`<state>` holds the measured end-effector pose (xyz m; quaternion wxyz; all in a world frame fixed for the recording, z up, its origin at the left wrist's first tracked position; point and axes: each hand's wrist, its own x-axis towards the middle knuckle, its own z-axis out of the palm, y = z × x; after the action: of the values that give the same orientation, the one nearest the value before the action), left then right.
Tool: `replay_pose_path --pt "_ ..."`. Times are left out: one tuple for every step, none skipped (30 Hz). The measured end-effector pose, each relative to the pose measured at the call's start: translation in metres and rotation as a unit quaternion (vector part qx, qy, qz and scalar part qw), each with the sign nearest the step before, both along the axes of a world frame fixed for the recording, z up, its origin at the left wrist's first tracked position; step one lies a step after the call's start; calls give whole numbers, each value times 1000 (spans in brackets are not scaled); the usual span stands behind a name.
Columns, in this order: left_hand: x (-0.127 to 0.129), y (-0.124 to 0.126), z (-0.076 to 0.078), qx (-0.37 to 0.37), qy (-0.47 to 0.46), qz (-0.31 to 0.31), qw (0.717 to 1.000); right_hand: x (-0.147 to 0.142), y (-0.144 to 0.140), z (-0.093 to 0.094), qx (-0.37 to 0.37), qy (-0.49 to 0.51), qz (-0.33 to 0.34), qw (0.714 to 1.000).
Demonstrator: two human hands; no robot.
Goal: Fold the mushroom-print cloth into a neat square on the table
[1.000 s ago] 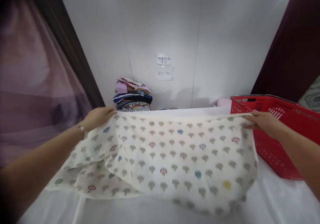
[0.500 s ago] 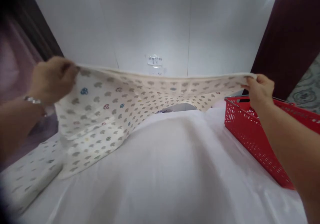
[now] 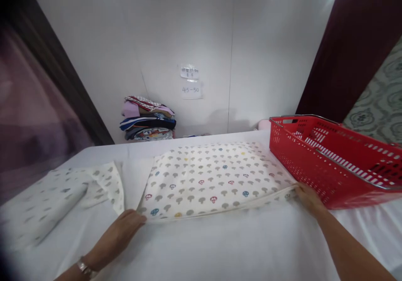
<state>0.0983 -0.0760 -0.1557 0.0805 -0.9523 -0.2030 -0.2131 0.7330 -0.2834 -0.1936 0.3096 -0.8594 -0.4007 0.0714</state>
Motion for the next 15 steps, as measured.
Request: replay_pose_path --pt "-3 -6 2 7 -5 1 1000 5 -8 -5 -1 -8 3 1000" --pt "-7 -12 5 10 -7 -1 1000 10 -16 -9 0 -20 8 1000" --pt "-10 -18 7 10 -3 -6 1000 14 -22 -13 3 -35 22 999" --pt "-13 -24 8 5 4 -11 1000 18 -26 -17 6 -51 39 998" --pt "-15 -30 9 -3 12 -17 1000 21 -30 -22 7 -66 53 996" --pt "-16 -36 8 -9 18 -23 1000 23 -33 -26 6 -79 64 995" --pt "-17 -41 7 -12 19 -30 999 25 -36 -30 3 -89 70 994" --pt "-18 -45 6 -10 15 -36 999 26 -39 -33 0 -96 71 993" --pt "-18 -48 5 -6 7 -40 999 26 -43 -35 -1 -102 65 993" --pt "-19 -50 5 -1 -1 -39 999 25 -46 -36 2 -107 58 993" --pt "-19 -52 5 3 -8 -37 999 24 -50 -36 8 -111 54 992" --pt "-20 -53 5 5 -13 -32 999 23 -55 -35 11 -115 52 992" --pt "-20 -55 4 6 -15 -28 999 22 -60 -34 11 -117 52 992" --pt "-20 -56 2 6 -11 -25 1000 20 -64 -34 5 -117 57 991" --pt "-20 -58 0 5 -4 -25 1000 20 -69 -35 -3 -115 63 991"
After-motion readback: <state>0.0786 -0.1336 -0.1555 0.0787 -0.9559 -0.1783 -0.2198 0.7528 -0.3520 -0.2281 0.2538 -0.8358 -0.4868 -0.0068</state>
